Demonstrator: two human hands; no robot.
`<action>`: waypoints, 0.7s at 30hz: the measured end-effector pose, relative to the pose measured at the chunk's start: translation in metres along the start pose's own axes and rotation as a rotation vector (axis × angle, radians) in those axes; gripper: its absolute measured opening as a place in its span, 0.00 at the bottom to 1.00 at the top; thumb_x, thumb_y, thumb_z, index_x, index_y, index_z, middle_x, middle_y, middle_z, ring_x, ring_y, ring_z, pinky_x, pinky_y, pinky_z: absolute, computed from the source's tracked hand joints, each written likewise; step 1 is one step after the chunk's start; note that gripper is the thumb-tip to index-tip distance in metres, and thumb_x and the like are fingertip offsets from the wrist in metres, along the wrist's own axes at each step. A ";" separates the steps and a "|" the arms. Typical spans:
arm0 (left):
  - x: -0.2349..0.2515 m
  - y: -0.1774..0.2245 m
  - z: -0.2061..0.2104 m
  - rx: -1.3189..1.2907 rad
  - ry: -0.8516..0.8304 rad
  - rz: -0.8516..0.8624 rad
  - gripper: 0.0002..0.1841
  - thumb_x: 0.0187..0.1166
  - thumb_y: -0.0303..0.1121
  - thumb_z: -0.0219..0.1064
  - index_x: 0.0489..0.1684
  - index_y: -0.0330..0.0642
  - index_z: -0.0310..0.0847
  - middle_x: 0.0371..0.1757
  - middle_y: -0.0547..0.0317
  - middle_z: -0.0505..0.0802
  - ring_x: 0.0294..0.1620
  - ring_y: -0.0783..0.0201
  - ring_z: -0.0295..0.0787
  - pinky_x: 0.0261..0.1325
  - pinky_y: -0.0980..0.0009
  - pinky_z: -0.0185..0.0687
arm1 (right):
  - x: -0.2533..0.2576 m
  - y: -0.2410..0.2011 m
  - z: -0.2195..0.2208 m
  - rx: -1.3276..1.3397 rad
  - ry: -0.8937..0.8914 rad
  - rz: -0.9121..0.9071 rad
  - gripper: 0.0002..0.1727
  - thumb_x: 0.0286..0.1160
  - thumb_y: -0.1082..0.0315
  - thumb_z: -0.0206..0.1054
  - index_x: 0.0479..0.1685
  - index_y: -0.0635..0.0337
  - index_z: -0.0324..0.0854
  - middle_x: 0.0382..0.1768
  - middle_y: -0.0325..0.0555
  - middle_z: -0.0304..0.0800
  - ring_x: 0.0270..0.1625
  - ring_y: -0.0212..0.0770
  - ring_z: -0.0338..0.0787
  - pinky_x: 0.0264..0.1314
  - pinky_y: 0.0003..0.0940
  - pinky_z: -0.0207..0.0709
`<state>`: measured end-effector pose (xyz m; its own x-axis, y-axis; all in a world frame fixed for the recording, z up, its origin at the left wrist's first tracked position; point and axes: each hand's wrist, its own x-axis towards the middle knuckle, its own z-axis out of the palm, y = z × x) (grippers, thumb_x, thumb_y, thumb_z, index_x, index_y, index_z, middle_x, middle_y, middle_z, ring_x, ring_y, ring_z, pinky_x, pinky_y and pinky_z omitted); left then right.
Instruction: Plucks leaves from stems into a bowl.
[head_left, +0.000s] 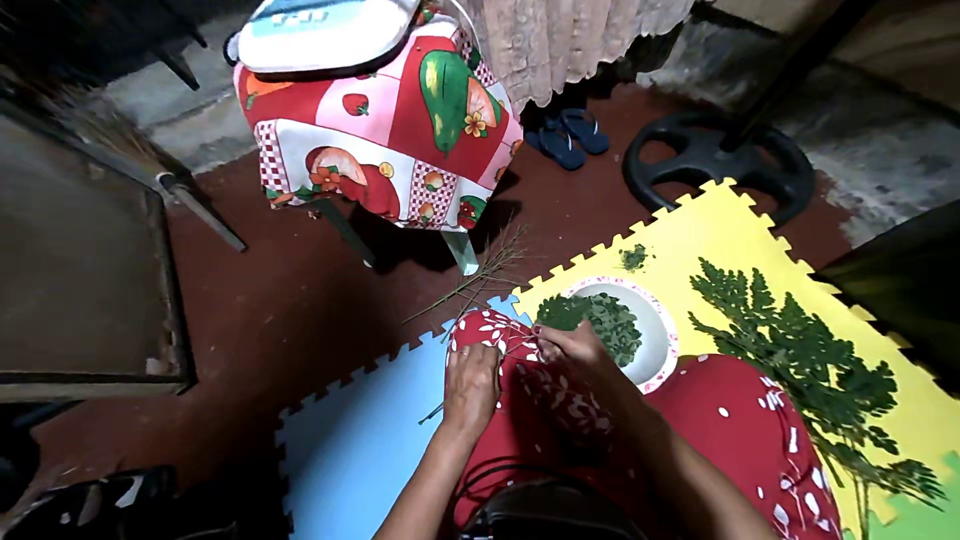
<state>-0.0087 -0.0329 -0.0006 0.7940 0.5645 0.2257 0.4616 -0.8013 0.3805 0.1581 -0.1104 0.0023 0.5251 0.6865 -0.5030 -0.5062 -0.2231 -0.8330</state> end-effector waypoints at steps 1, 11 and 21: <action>0.000 -0.001 0.001 -0.001 0.008 0.007 0.05 0.73 0.21 0.66 0.36 0.29 0.89 0.39 0.39 0.93 0.45 0.39 0.93 0.50 0.43 0.83 | -0.001 -0.001 -0.002 -0.005 0.008 -0.015 0.05 0.72 0.84 0.66 0.40 0.68 0.77 0.15 0.36 0.81 0.15 0.26 0.79 0.21 0.19 0.77; 0.021 0.007 0.007 -0.006 0.052 0.127 0.05 0.70 0.19 0.66 0.34 0.30 0.89 0.38 0.41 0.94 0.44 0.42 0.94 0.52 0.46 0.85 | 0.008 -0.010 -0.046 0.051 -0.028 -0.137 0.09 0.70 0.84 0.62 0.31 0.60 0.80 0.15 0.31 0.84 0.16 0.25 0.80 0.23 0.20 0.78; 0.095 -0.025 0.000 0.053 -0.246 -0.063 0.11 0.81 0.21 0.62 0.51 0.20 0.86 0.53 0.22 0.89 0.61 0.24 0.84 0.68 0.33 0.74 | 0.027 -0.036 -0.142 0.184 0.290 -0.140 0.06 0.85 0.78 0.55 0.43 0.65 0.78 0.22 0.31 0.83 0.21 0.23 0.81 0.29 0.19 0.80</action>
<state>0.0556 0.0409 0.0110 0.8321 0.5541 -0.0240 0.5283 -0.7788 0.3381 0.2875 -0.1822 -0.0137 0.7568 0.4709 -0.4534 -0.5163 0.0052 -0.8564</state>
